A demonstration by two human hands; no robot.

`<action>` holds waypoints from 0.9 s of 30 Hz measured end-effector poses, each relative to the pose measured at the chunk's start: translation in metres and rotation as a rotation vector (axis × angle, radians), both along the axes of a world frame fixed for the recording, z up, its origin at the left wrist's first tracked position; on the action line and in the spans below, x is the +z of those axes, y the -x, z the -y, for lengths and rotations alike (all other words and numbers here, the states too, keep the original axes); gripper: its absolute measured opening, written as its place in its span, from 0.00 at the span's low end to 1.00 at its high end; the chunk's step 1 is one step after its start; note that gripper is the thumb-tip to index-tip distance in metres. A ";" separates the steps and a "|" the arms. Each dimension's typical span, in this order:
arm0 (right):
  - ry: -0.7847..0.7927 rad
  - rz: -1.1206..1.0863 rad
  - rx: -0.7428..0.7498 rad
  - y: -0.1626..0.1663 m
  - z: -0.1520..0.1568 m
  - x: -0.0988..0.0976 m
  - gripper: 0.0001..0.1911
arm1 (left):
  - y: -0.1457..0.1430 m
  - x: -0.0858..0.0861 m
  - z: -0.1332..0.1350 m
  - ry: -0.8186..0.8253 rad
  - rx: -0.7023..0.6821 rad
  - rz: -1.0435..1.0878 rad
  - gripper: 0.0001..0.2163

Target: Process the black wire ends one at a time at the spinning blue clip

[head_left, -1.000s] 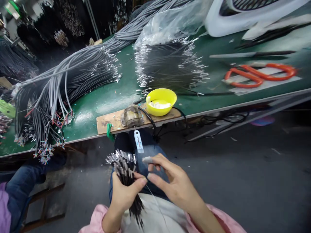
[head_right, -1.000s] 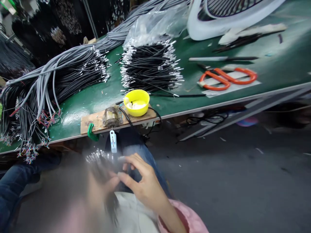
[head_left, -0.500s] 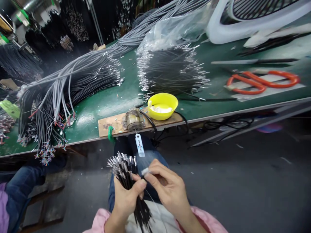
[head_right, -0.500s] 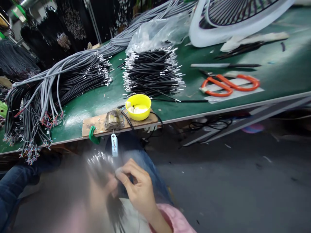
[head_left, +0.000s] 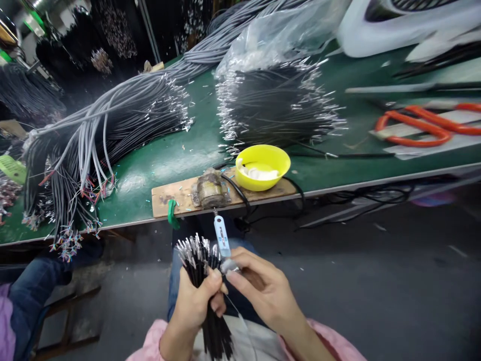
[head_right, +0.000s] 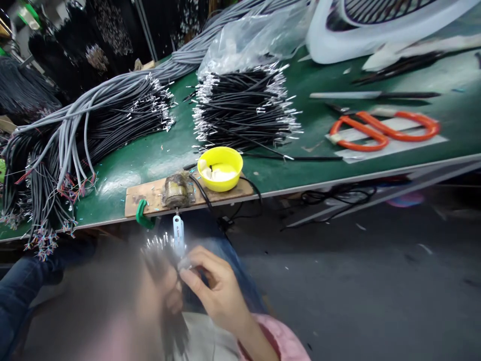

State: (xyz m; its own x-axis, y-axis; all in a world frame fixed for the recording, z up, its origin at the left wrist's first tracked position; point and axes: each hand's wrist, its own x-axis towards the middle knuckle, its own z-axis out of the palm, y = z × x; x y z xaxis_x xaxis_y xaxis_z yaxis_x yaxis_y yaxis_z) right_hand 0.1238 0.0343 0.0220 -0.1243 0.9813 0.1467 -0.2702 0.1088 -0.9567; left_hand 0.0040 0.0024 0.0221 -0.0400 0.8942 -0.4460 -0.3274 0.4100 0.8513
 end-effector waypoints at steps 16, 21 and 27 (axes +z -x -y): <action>0.151 -0.197 0.203 0.005 -0.004 -0.004 0.14 | 0.006 0.017 -0.005 -0.215 0.097 -0.283 0.11; 0.533 -0.448 0.506 0.007 -0.014 -0.007 0.22 | 0.014 0.023 -0.009 -0.287 -0.053 -0.285 0.06; 0.459 -0.224 0.133 0.002 -0.040 0.005 0.24 | 0.013 0.009 0.000 -0.257 0.121 -0.359 0.08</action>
